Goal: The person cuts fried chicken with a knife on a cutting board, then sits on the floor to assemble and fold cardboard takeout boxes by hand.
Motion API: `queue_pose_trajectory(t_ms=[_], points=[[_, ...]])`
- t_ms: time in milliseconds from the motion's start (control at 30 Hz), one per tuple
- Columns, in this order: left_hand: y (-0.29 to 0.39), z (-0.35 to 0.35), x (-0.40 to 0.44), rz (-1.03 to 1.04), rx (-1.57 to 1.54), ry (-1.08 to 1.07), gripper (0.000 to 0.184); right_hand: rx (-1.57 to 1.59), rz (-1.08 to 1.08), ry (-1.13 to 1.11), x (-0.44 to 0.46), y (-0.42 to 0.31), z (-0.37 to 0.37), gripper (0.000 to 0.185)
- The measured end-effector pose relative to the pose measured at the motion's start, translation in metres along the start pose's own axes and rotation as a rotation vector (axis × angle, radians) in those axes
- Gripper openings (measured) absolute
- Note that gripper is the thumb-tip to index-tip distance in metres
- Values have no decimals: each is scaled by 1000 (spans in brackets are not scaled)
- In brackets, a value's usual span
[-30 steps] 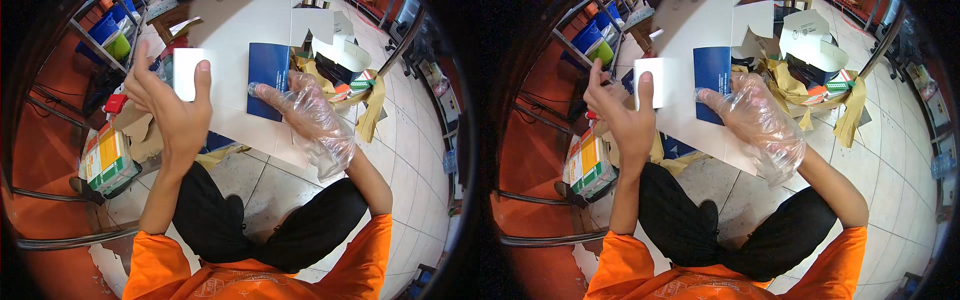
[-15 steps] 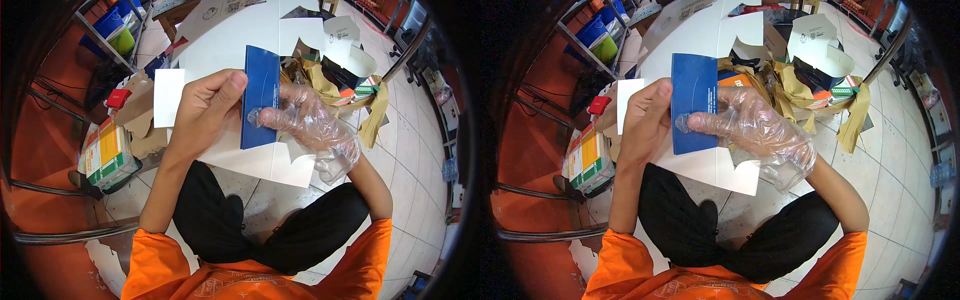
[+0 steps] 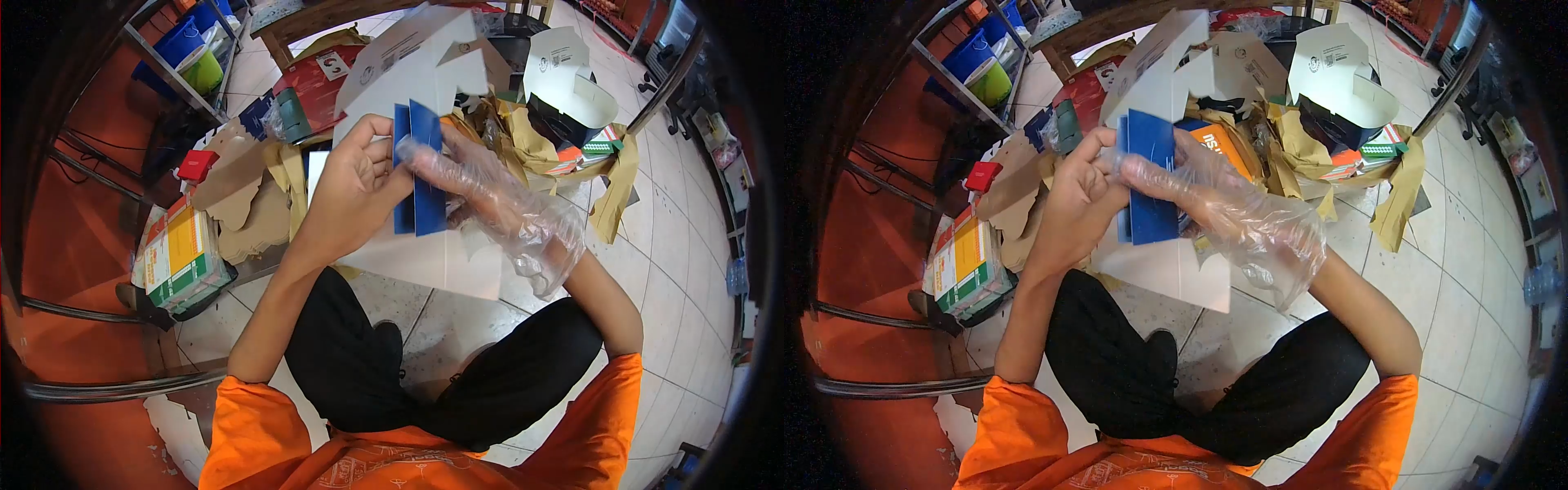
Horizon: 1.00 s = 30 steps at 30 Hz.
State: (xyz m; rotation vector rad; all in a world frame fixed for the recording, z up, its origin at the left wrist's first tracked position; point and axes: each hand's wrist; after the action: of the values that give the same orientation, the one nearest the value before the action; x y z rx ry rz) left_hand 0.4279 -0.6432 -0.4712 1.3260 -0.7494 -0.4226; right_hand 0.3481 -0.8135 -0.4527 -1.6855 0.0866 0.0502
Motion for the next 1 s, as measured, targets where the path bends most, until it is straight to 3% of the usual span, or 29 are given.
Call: queue_pose_trajectory(t_ms=[133,200,233,300,367,467,533,567,733,767,833,867,967,1000], points=[[-5,5,-4,-31,28,-103,37,-23,6,214,-5,13,6,99],[-1,13,-4,-106,-58,-27,40,-26,-82,89,-2,19,-5,72],[-7,9,-5,-48,-50,16,39,-71,-70,39,-2,16,-11,55],[5,-4,-3,-56,206,165,41,-235,-103,6,1,15,-27,28],[12,-23,-3,-78,162,299,43,-452,-211,35,9,24,-49,28],[27,-50,-5,84,56,300,42,-590,-186,189,58,99,-80,35],[31,-52,-14,114,-79,487,48,-643,-273,378,68,115,-91,42],[30,-58,-18,115,-121,436,50,-815,-112,435,65,108,-89,47],[29,-53,-23,147,-248,296,53,-683,-272,536,61,82,-64,66],[33,-52,-24,97,-356,192,52,-246,-191,411,63,81,-58,72],[31,-48,-24,81,-480,76,56,-95,-16,151,52,63,-63,91],[28,-45,-24,82,-478,73,56,-93,-18,154,52,65,-62,91],[26,-42,-26,72,-231,64,70,344,22,-88,70,84,-57,104],[27,-38,-25,75,-228,64,70,449,-43,-70,65,80,-50,100]])
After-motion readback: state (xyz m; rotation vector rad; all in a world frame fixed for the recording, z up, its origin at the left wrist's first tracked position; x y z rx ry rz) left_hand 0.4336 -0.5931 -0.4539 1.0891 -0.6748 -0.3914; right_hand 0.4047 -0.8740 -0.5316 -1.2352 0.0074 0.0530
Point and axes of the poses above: each hand's wrist, its own x-axis towards the middle knuckle, its own z-axis out of the palm, y = z × x, and after that the axes turned 3 degrees about y, right-handed
